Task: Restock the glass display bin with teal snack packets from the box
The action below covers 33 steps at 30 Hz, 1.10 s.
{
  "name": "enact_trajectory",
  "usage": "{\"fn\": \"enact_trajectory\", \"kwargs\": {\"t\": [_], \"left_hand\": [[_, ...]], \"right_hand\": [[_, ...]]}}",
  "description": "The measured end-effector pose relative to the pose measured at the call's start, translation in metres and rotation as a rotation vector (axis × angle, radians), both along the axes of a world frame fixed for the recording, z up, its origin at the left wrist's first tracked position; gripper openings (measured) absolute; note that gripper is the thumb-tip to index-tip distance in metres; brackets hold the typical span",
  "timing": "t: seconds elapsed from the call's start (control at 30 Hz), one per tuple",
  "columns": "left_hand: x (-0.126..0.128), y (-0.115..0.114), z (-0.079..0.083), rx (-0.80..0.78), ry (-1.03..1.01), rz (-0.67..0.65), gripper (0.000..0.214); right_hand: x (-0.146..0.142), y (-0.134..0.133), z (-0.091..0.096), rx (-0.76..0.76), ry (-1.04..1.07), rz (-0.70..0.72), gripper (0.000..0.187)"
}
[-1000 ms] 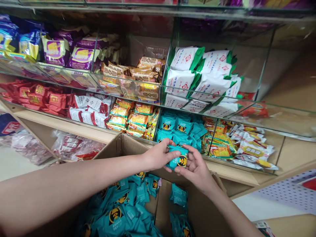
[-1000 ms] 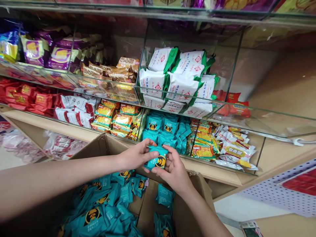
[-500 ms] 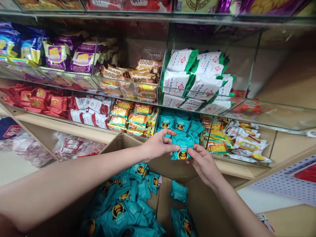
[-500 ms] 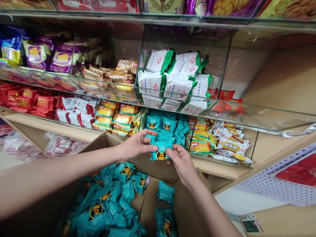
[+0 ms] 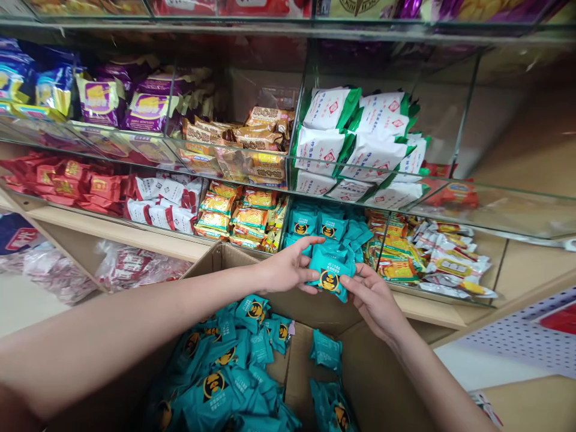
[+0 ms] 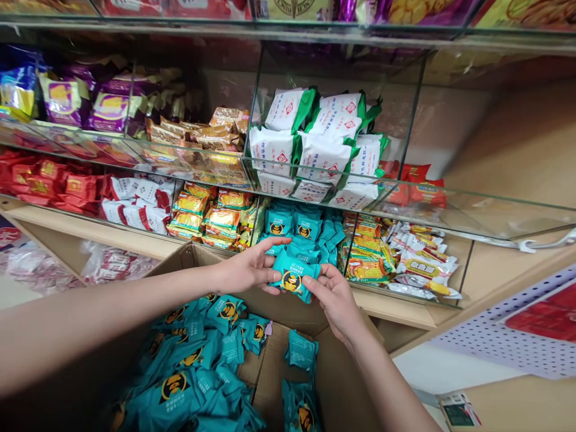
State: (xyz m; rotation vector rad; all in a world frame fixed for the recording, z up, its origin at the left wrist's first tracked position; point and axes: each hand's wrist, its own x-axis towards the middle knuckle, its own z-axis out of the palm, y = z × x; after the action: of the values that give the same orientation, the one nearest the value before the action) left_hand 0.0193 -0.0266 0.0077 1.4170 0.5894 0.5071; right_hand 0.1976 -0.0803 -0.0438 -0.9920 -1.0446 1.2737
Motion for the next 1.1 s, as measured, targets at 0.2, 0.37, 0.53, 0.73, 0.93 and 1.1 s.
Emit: {"fn": "enact_trajectory", "kwargs": {"t": [0.2, 0.37, 0.53, 0.73, 0.93, 1.1], "left_hand": [[-0.001, -0.004, 0.004, 0.077, 0.17, 0.083, 0.078], [-0.001, -0.002, -0.005, 0.175, 0.319, 0.133, 0.072], [-0.003, -0.003, -0.009, 0.403, 0.376, 0.087, 0.07], [-0.006, -0.005, -0.013, 0.646, 0.459, 0.044, 0.069], [-0.004, -0.003, -0.014, 0.736, 0.502, 0.019, 0.064], [-0.005, -0.005, -0.013, 0.783, 0.535, -0.003, 0.055]], "right_hand": [[0.01, 0.015, 0.016, 0.145, -0.28, -0.144, 0.047], [0.015, 0.062, 0.037, 0.27, -0.893, -0.413, 0.042], [0.005, 0.089, 0.044, 0.298, -1.417, -0.57, 0.036], [0.002, 0.099, 0.044, 0.227, -1.798, -0.515, 0.023], [0.008, 0.117, 0.052, 0.165, -1.803, -0.403, 0.022], [0.004, 0.11, 0.059, 0.162, -1.866, -0.38, 0.018]]}}
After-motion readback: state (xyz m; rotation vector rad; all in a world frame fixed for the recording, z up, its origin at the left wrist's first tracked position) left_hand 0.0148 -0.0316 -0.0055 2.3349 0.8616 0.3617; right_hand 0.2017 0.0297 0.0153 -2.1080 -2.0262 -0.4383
